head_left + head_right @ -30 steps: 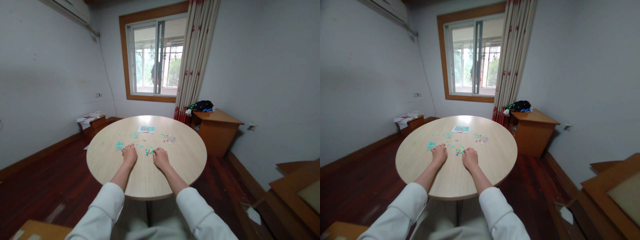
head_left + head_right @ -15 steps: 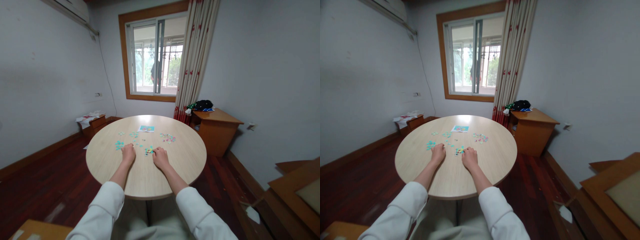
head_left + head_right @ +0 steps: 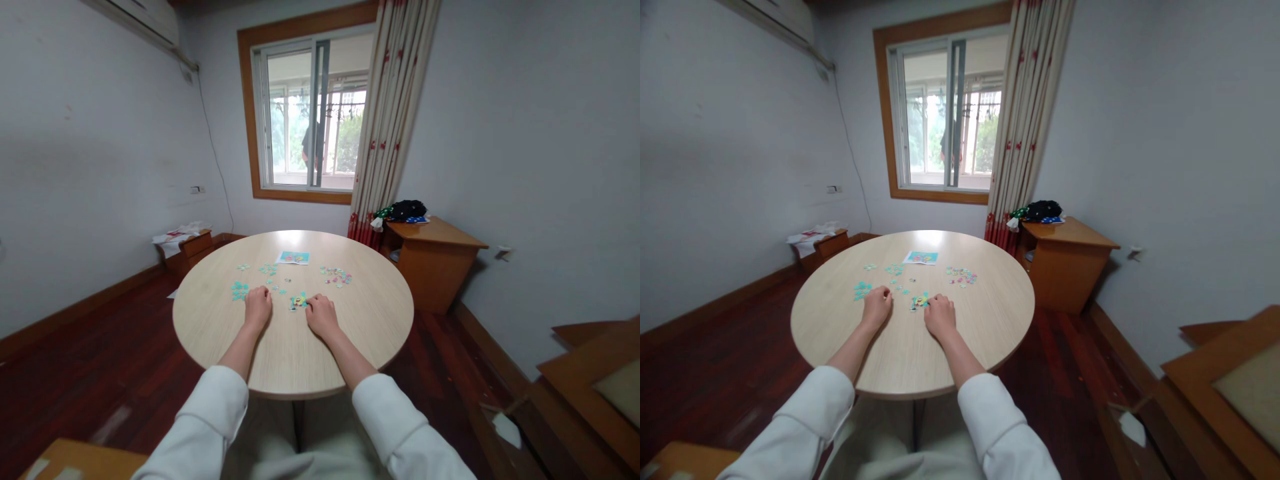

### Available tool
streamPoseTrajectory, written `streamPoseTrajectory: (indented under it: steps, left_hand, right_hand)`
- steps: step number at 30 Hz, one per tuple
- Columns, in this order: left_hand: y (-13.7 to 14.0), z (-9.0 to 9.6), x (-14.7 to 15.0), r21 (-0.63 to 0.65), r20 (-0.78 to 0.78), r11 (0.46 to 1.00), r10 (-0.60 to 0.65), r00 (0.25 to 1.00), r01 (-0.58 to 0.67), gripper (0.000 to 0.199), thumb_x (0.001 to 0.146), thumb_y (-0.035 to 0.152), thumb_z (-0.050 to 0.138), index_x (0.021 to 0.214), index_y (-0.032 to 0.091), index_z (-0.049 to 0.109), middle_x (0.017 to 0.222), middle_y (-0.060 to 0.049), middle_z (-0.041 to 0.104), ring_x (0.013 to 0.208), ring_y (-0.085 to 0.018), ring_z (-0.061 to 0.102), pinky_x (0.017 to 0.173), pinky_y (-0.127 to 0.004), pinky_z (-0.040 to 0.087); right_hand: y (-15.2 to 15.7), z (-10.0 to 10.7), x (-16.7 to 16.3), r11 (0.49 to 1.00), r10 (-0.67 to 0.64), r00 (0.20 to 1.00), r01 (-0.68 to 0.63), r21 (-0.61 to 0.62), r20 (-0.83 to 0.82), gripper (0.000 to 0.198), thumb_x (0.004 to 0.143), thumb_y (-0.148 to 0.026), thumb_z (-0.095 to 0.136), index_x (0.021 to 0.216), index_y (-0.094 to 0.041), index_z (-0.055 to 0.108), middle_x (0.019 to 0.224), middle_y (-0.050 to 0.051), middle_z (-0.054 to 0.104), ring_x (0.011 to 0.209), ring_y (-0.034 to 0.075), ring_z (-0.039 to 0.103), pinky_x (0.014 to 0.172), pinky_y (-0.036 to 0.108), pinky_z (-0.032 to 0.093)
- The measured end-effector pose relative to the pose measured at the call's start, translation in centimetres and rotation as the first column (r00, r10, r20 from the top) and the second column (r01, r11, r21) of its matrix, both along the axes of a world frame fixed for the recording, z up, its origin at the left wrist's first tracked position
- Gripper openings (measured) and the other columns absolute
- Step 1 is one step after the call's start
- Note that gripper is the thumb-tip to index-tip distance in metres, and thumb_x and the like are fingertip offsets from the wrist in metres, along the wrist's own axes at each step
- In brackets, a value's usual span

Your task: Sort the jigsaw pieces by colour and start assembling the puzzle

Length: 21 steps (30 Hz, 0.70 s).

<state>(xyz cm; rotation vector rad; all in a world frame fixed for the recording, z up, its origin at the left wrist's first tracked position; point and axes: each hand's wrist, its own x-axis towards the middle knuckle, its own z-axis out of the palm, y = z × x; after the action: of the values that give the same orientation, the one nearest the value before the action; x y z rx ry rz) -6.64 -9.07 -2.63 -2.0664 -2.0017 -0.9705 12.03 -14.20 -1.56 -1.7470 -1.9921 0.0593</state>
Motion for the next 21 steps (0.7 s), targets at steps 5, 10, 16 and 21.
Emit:
streamPoseTrajectory:
  steps: [5,10,16,21]
  left_hand:
    - [0.11,-0.21,-0.17,0.031,0.004,1.0,-0.007,1.0,0.006,0.021,0.079,0.015,0.043,0.083,0.015,0.063,0.084,-0.01,0.067,0.083,-0.023,0.058,0.077,-0.033,0.04]
    - [0.04,-0.27,-0.08,0.05,0.051,0.999,-0.015,0.999,0.012,0.026,0.079,0.013,0.043,0.097,0.014,0.062,0.089,-0.011,0.067,0.087,-0.023,0.059,0.081,-0.035,0.041]
    - [0.04,-0.28,-0.04,0.075,0.122,0.996,-0.067,0.99,0.058,0.024,0.079,0.015,0.043,0.09,0.015,0.064,0.087,-0.01,0.066,0.085,-0.022,0.059,0.081,-0.034,0.042]
    - [-0.07,0.05,-0.27,0.11,0.314,0.99,-0.115,0.942,0.084,0.018,0.077,0.018,0.044,0.077,0.016,0.063,0.078,-0.007,0.066,0.075,-0.019,0.06,0.073,-0.03,0.045]
  right_hand:
    - [-0.08,0.07,-0.01,1.0,-0.001,1.0,0.001,0.001,-0.002,0.028,0.087,-0.018,0.042,0.1,-0.018,0.067,0.103,0.009,0.062,0.099,0.019,0.052,0.083,0.03,0.032]
    - [-0.05,0.02,0.02,1.0,-0.003,1.0,0.003,0.01,-0.001,0.027,0.087,-0.019,0.043,0.099,-0.018,0.067,0.103,0.008,0.062,0.098,0.019,0.052,0.082,0.03,0.032]
    - [-0.13,0.22,0.02,1.0,-0.003,1.0,0.003,0.0,-0.009,0.028,0.087,-0.018,0.042,0.099,-0.018,0.067,0.103,0.009,0.063,0.098,0.019,0.053,0.082,0.03,0.033]
    - [-0.05,0.2,0.02,1.0,-0.01,0.999,0.01,0.002,-0.051,0.028,0.086,-0.018,0.043,0.097,-0.018,0.068,0.102,0.008,0.063,0.098,0.019,0.053,0.082,0.03,0.034]
